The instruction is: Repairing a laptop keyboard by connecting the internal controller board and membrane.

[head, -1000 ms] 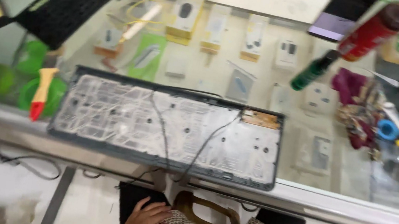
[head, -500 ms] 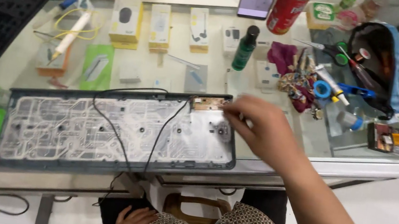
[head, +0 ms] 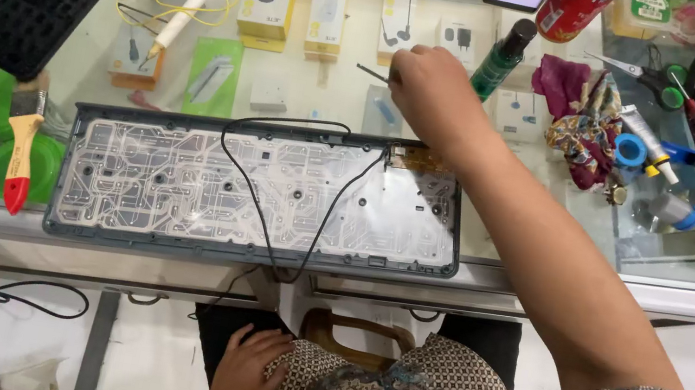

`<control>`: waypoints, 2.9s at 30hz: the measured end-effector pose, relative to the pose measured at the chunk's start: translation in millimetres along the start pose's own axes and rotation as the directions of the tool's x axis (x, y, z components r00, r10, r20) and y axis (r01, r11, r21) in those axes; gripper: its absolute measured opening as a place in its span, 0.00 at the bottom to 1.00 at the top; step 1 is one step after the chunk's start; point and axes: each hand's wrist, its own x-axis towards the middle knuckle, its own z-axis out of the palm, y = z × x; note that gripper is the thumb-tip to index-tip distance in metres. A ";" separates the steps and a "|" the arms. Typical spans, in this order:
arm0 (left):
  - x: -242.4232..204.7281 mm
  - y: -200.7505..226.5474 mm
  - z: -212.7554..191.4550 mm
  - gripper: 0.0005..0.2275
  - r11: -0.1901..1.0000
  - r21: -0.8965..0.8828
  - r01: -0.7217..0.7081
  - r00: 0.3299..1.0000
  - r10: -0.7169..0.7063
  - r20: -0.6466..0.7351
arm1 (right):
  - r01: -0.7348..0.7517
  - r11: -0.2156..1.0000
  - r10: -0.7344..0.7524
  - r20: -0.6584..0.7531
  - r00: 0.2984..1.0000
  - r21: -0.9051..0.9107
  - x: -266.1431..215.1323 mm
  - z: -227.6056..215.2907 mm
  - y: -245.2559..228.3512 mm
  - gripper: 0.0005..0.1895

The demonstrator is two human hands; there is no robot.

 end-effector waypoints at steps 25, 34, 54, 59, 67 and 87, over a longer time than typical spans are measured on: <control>60.5 245.0 -194.0 0.06 0.579 0.233 -0.782 0.453 0.783 -0.425 | 0.027 0.942 -0.016 -0.038 0.999 0.335 -117.6 -43.5 -5.4 0.06; 113.9 263.3 -202.8 0.17 0.943 0.250 -0.218 0.601 0.332 -0.727 | 0.047 0.986 -0.015 -0.197 0.980 0.159 -130.1 -48.9 -16.3 0.06; 133.3 254.1 -196.3 0.20 0.946 0.306 -0.110 0.575 0.312 -0.756 | 0.013 0.984 0.029 -0.232 0.972 0.180 -123.3 -36.1 -24.5 0.05; 133.9 249.7 -194.6 0.19 0.943 0.313 -0.111 0.578 0.318 -0.752 | -0.030 0.983 0.073 -0.234 0.970 0.183 -124.3 -31.5 -25.7 0.05; 132.3 247.0 -194.3 0.19 0.941 0.311 -0.137 0.581 0.330 -0.744 | -0.042 0.990 0.075 -0.254 0.964 0.133 -126.8 -31.6 -29.1 0.05; 135.1 250.4 -211.0 0.22 0.977 0.175 -0.123 0.655 0.213 -0.725 | -0.017 0.992 0.047 -0.242 0.969 0.125 -130.6 -29.8 -25.8 0.05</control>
